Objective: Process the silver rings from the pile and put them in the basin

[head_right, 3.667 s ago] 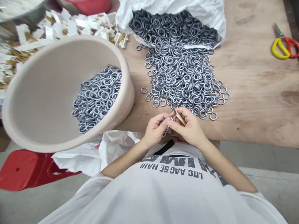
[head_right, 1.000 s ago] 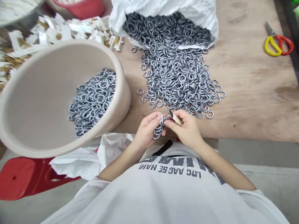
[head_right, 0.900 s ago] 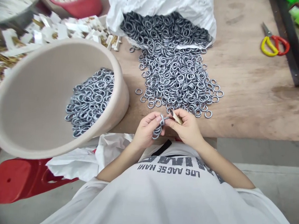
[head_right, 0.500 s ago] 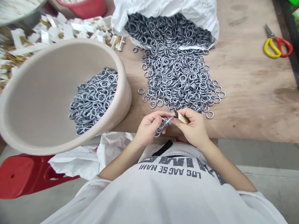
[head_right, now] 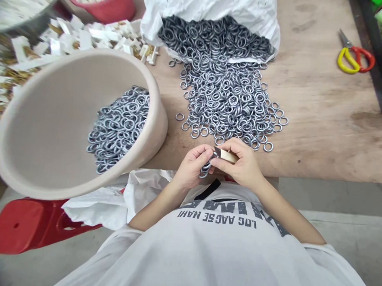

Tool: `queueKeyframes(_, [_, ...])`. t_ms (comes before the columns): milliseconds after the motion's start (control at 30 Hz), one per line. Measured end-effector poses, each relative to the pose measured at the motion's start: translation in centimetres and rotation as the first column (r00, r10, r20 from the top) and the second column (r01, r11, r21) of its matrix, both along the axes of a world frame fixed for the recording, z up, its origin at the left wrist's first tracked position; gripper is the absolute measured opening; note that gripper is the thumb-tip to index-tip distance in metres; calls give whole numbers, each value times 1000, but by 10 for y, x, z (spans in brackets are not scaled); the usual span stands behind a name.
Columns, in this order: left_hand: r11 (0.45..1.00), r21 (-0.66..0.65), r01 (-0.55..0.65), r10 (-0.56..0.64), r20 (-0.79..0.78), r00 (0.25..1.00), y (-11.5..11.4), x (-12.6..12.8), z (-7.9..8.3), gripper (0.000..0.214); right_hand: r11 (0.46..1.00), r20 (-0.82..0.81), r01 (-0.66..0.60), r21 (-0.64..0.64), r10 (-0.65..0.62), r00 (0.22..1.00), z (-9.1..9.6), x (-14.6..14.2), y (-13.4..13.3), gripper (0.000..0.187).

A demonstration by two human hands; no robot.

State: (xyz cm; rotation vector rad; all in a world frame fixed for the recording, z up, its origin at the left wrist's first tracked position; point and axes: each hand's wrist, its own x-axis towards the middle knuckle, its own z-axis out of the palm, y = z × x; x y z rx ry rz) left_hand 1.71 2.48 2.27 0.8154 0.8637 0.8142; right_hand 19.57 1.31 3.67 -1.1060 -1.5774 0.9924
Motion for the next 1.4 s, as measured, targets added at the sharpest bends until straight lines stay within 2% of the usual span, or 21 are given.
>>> queueKeyframes(100, [1000,12,-2,2,-9,1000,-1,1,-2,39,1000,-7,20,-11,-20,1000,-2,-3,1,16])
queueKeyframes(233, [997,47,56,-55,-29,998,-3,2,-3,40,999,-59,40,-23,-42,997,-2,-5,1,13])
queueKeyframes(367, [996,45,82,-81,-26,996,-5,3,-4,38,997,-97,52,-56,-57,994,-1,-7,1,20])
queueKeyframes(567, [999,34,8,-7,-50,999,-5,3,-4,36,998,2,61,-26,-61,998,2,-8,-1,10])
queueKeyframes(667, [1000,13,12,-11,-50,999,-4,4,-5,37,997,0,73,-39,-73,997,1,-9,-2,9])
queueKeyframes(933, [1000,0,17,-17,-71,997,-1,4,-1,36,989,-76,74,-126,-84,994,0,-5,0,22])
queueKeyframes(1000, [1000,-12,19,-19,-69,997,-1,3,1,34,991,-31,105,-87,-108,994,0,1,-1,23])
queueKeyframes(1067, [999,-33,21,-23,-51,998,0,1,4,32,995,62,102,6,-102,993,0,7,-4,25])
queueKeyframes(1200, [998,-57,14,-15,-27,1000,0,-1,8,31,988,270,-5,154,-37,962,4,15,-11,33])
queueKeyframes(1400, [999,-41,26,-27,-9,1000,-1,0,10,32,983,418,-39,181,-41,908,8,12,-16,34])
